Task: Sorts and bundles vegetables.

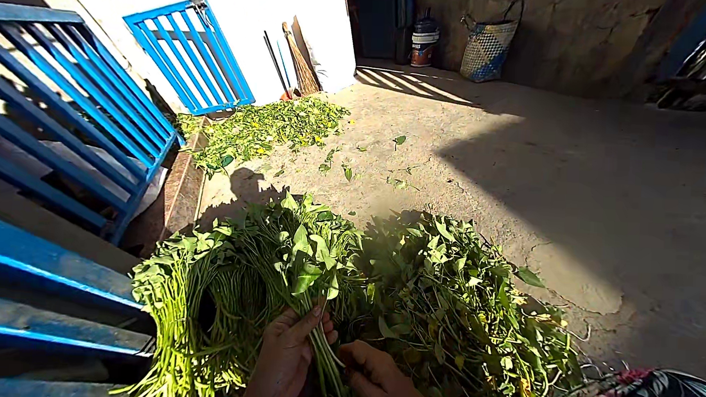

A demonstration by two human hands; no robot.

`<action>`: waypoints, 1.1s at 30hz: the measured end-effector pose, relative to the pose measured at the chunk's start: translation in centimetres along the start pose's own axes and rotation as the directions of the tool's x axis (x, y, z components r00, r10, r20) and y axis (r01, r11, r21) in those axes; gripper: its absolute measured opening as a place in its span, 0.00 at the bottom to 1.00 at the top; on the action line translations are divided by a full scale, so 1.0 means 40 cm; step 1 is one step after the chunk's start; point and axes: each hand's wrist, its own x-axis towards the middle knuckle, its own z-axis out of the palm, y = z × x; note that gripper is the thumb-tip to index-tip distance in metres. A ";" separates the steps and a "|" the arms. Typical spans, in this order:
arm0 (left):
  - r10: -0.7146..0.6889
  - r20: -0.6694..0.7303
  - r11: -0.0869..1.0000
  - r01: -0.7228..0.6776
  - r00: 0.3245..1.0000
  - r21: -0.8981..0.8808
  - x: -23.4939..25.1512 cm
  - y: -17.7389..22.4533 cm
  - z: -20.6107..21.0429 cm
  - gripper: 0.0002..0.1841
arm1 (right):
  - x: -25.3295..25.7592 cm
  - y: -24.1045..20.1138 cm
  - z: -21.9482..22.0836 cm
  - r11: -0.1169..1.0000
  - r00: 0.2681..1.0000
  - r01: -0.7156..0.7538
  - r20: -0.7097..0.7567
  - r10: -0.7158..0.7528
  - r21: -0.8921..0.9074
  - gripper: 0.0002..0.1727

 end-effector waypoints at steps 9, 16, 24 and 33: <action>0.343 -0.411 0.934 -0.355 0.845 0.050 0.039 0.087 -0.045 0.10 | -0.121 0.066 -0.029 0.805 0.955 -0.148 0.127 0.267 -0.575 0.17; 0.429 -0.269 0.898 -0.376 0.862 0.229 0.011 0.096 -0.037 0.09 | -0.145 0.010 -0.248 0.346 0.805 -0.400 -0.146 0.575 -0.849 0.15; 0.371 -0.251 0.920 -0.317 0.894 0.232 -0.026 0.090 0.008 0.07 | -0.272 -0.144 -0.229 0.863 0.725 -0.351 0.477 0.497 -0.364 0.16; 0.372 -0.241 0.918 -0.318 0.897 0.236 -0.023 0.088 0.002 0.06 | -0.397 -0.130 -0.292 0.812 0.536 -0.553 0.667 0.517 -0.186 0.08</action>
